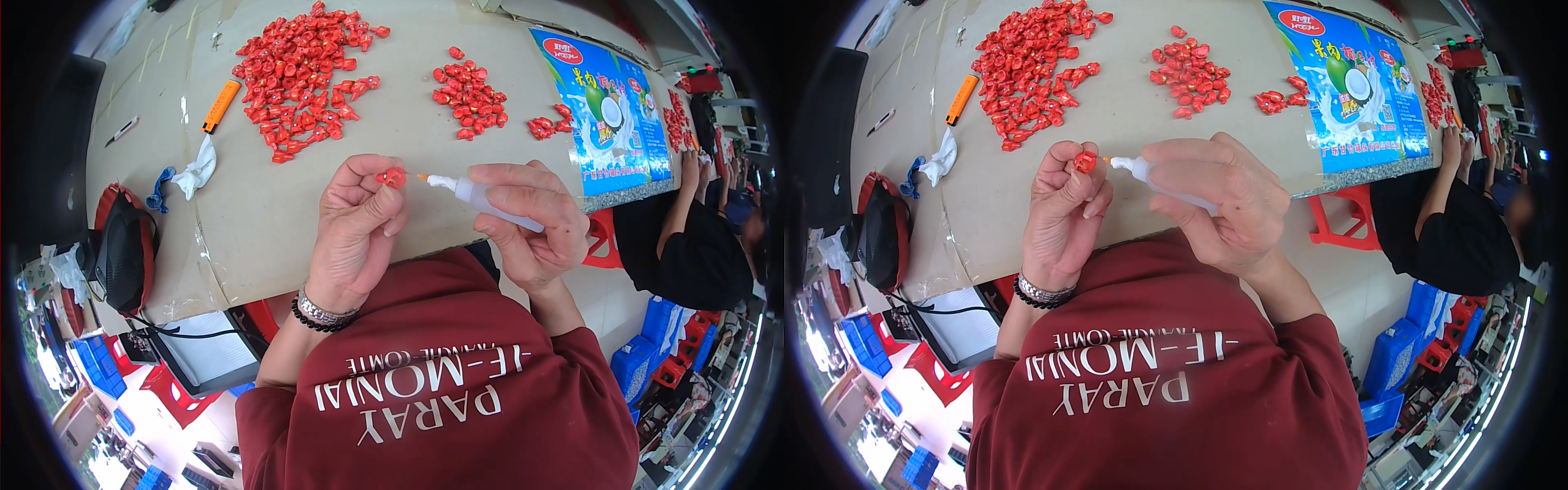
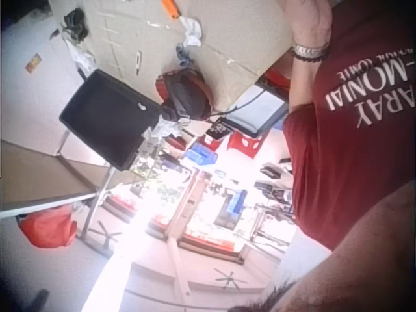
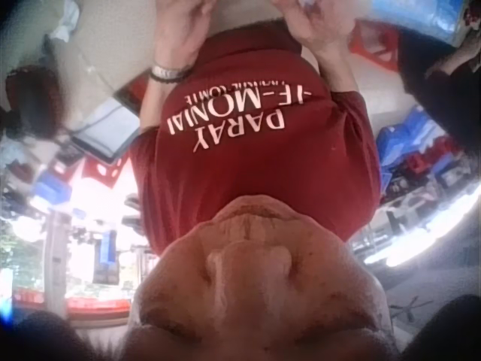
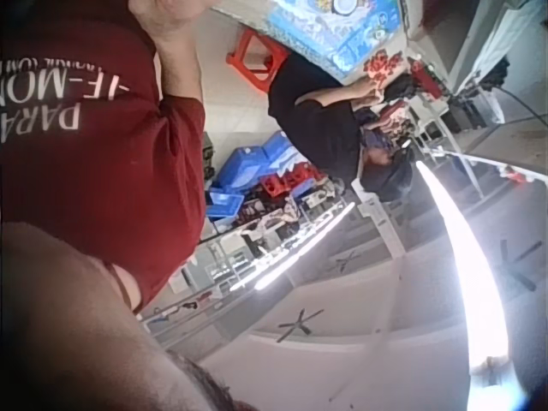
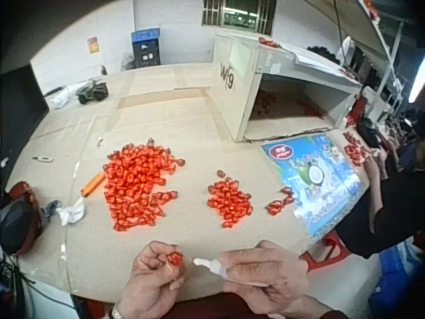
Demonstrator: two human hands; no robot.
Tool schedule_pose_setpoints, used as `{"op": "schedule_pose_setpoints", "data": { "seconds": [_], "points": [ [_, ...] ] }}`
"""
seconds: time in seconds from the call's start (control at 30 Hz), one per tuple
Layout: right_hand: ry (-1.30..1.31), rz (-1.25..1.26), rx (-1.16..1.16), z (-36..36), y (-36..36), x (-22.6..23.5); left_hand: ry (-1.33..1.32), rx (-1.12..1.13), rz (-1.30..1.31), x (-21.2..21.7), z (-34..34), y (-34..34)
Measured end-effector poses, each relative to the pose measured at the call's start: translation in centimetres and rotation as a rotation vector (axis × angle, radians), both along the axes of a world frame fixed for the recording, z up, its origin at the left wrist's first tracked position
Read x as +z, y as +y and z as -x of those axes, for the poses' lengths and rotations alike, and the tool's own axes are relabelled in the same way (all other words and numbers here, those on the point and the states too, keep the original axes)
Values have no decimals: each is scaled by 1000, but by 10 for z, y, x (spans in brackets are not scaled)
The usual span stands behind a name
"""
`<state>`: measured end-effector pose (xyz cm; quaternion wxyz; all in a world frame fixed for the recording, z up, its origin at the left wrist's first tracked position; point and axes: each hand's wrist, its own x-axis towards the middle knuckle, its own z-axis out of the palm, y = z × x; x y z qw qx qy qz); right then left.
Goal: The person repeatedly picks small red capsule candies from a pile on a table, uses a small white squeeze bottle to fill each capsule with a liquid, and then closes the capsule. The filled capsules are placed back on the table. The process is repeated continuously throughout the clip.
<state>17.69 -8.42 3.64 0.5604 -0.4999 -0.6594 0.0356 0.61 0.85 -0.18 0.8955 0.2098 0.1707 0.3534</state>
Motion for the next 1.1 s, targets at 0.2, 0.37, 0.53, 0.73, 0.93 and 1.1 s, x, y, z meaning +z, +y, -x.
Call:
{"op": "schedule_pose_setpoints", "data": {
  "seconds": [0.2, 0.37, 0.53, 0.73, 0.93, 1.1],
  "points": [
    [-1, -3, 11, 0, -1, 0, -6, 13, -27, -1, 1, 0],
    [313, -49, -6, 3, 0, 1, 12, 40, -67, -2, 0, 0],
    [868, 84, 81, -5, -2, 0, 22, 80, -190, -3, -1, 1],
    [1132, 150, 122, -3, 1, -6, 21, 112, -270, 0, 1, -2],
    [1291, 242, 76, -7, 8, -9, -147, 62, -137, -9, 5, 4],
    [1225, 336, -3, -23, 25, -11, -184, 1, 89, -8, 7, 4]
  ]
}}
